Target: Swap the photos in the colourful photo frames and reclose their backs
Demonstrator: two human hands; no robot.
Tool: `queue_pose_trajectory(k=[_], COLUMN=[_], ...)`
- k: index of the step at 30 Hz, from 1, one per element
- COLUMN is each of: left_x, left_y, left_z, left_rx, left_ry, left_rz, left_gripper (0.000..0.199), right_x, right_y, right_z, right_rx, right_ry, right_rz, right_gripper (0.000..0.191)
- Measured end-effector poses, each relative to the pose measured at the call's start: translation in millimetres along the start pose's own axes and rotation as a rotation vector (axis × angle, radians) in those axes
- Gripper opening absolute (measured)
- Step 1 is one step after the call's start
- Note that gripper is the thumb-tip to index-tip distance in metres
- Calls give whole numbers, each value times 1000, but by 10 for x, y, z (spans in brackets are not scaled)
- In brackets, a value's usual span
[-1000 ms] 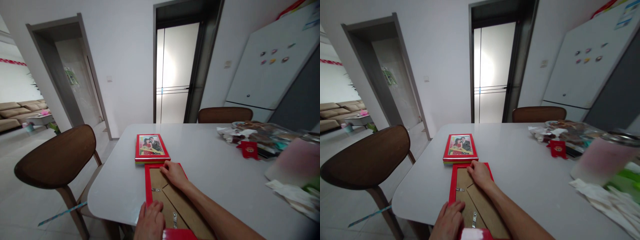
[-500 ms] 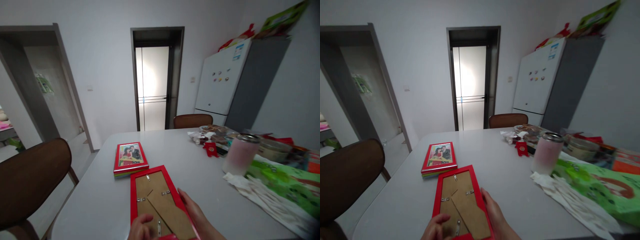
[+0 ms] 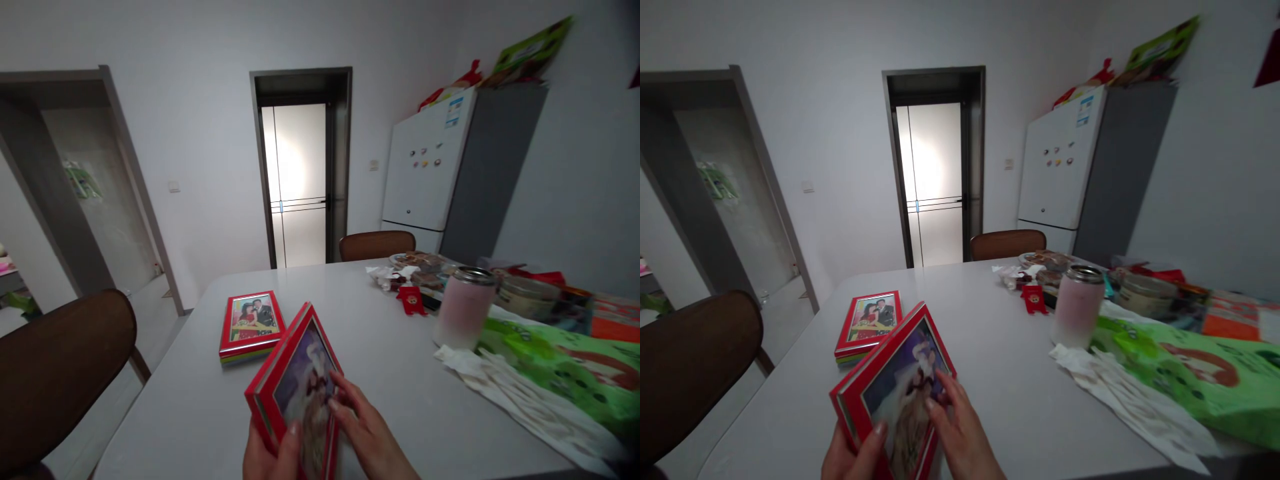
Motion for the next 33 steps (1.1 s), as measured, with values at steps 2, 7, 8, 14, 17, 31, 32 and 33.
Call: queue_pose_trajectory(k=[2,7,8,14,17,31,32,33], left_x=[-25,-46,-19,106,-33,-248,-274,-304], left_y=[77,378,430,631,810,1001,947,879], left_z=[28,94,120,342,398,480,503,536], left_rx=[37,-5,-38,-255,-420,-294,-284,-271], left_ry=[-106,-194,-182,-151,-152,116,100,81], left_rz=[-147,-329,-361,-529,-407,432,386,345], left_gripper=[41,40,42,63,62,63,62,61], right_x=[190,370,342,250,364,551,523,490], right_y=[-114,-288,-322,-924,-1297,-1452,-1402,-1327], right_z=[-4,-63,-55,320,626,1001,994,988], right_rx=[115,239,235,280,214,77,71,66], right_ry=[-14,186,207,228,131,-52,-73,-100], right_rz=[-26,275,332,173,-314,-1070,-1098,-1123], right_gripper=[63,80,82,68,54,43,42,40])
Point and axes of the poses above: each hand's wrist, its own z-axis towards the middle knuckle, its own y-axis out of the palm, x = y × z, the point moved 3 cm from there along z, towards the middle knuckle, and after that the axes turned 9 degrees about -y, right-handed, at the moved point
